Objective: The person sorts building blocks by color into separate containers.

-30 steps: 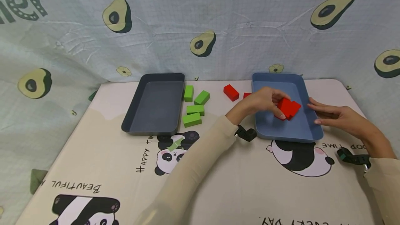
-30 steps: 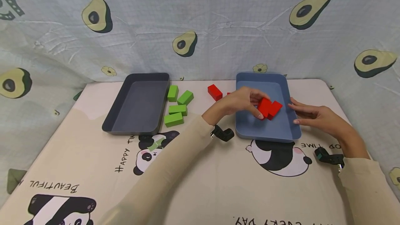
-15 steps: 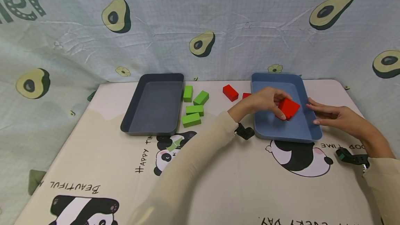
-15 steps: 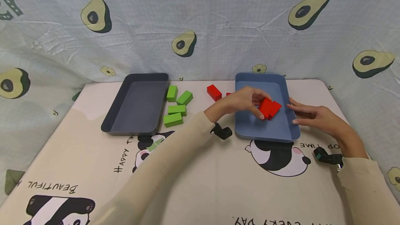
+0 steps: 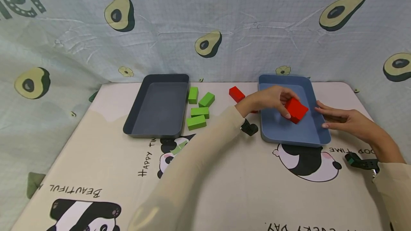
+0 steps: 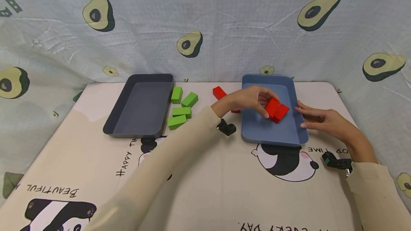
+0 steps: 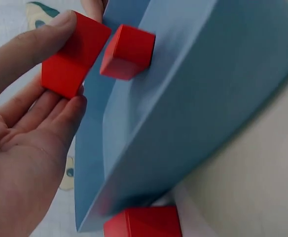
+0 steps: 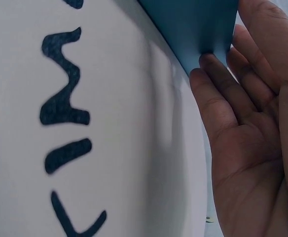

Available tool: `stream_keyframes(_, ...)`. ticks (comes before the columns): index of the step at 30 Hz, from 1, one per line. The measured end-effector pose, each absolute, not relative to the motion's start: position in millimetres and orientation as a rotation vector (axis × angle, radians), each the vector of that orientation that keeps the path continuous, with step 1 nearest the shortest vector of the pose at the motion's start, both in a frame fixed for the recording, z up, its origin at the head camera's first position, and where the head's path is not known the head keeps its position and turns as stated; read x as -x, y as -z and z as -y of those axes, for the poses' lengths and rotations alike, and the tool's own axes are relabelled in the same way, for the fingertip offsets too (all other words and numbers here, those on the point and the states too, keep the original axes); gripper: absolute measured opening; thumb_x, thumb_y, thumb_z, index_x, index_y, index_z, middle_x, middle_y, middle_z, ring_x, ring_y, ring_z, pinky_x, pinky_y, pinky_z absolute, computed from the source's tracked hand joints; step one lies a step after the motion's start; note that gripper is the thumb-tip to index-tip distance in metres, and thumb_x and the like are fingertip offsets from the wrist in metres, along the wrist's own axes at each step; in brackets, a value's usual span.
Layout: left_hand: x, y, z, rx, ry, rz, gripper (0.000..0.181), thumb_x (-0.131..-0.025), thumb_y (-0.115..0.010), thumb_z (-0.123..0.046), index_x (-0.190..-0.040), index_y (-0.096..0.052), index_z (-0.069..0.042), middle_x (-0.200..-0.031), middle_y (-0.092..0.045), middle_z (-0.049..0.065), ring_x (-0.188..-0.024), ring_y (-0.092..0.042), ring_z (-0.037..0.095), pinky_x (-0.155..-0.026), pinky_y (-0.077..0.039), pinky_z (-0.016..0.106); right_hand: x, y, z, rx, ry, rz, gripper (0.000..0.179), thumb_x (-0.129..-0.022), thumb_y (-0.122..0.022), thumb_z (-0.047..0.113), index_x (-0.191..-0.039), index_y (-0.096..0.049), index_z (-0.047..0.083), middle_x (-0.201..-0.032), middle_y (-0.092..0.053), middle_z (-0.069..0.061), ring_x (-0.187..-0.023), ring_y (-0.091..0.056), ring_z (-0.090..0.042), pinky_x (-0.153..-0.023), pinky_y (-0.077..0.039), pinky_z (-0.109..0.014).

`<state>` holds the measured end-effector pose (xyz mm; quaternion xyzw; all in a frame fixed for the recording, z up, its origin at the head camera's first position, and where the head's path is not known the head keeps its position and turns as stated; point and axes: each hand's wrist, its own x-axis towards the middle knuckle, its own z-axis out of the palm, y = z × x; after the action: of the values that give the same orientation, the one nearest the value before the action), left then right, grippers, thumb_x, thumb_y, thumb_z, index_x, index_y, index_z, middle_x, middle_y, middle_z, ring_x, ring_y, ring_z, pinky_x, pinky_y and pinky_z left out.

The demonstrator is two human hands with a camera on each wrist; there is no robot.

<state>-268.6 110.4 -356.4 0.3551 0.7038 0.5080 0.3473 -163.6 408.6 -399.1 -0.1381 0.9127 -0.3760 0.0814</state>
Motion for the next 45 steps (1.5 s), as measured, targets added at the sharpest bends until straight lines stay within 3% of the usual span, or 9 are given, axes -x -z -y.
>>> stream_keyframes(14,280,351,-115,-0.915,-1.237,-1.873,0.057,-0.08,-0.082,0.005,-0.132,-0.061,0.0,-0.121,-0.065,0.007,-0.108,-0.06,0.013,-0.088,-0.053,0.016,163,398,-410,0.429,1.11,-2.726,0.06,-0.094,-0.075,0.015,-0.149,-0.052,0.01,-0.16,-0.031,0.02,-0.128,-0.029,0.026,-0.09,-0.036,0.003)
stream_keyframes(26,297,351,-127,-0.991,-1.08,-2.004,0.055,-0.081,-0.083,0.001,-0.133,-0.065,-0.005,-0.133,-0.063,0.005,-0.116,-0.056,0.012,-0.09,-0.048,0.012,164,398,-407,0.416,1.132,-2.719,0.058,-0.093,-0.076,0.014,-0.147,-0.056,0.008,-0.159,-0.035,0.019,-0.127,-0.032,0.026,-0.091,-0.037,0.002)
stream_keyframes(45,298,357,-130,-0.948,-1.026,-2.075,0.057,-0.08,-0.085,0.0,-0.133,-0.066,-0.006,-0.132,-0.065,0.005,-0.113,-0.058,0.013,-0.089,-0.049,0.012,164,397,-406,0.385,1.129,-2.719,0.059,-0.092,-0.077,0.013,-0.147,-0.055,0.008,-0.158,-0.035,0.021,-0.126,-0.031,0.027,-0.09,-0.037,0.002)
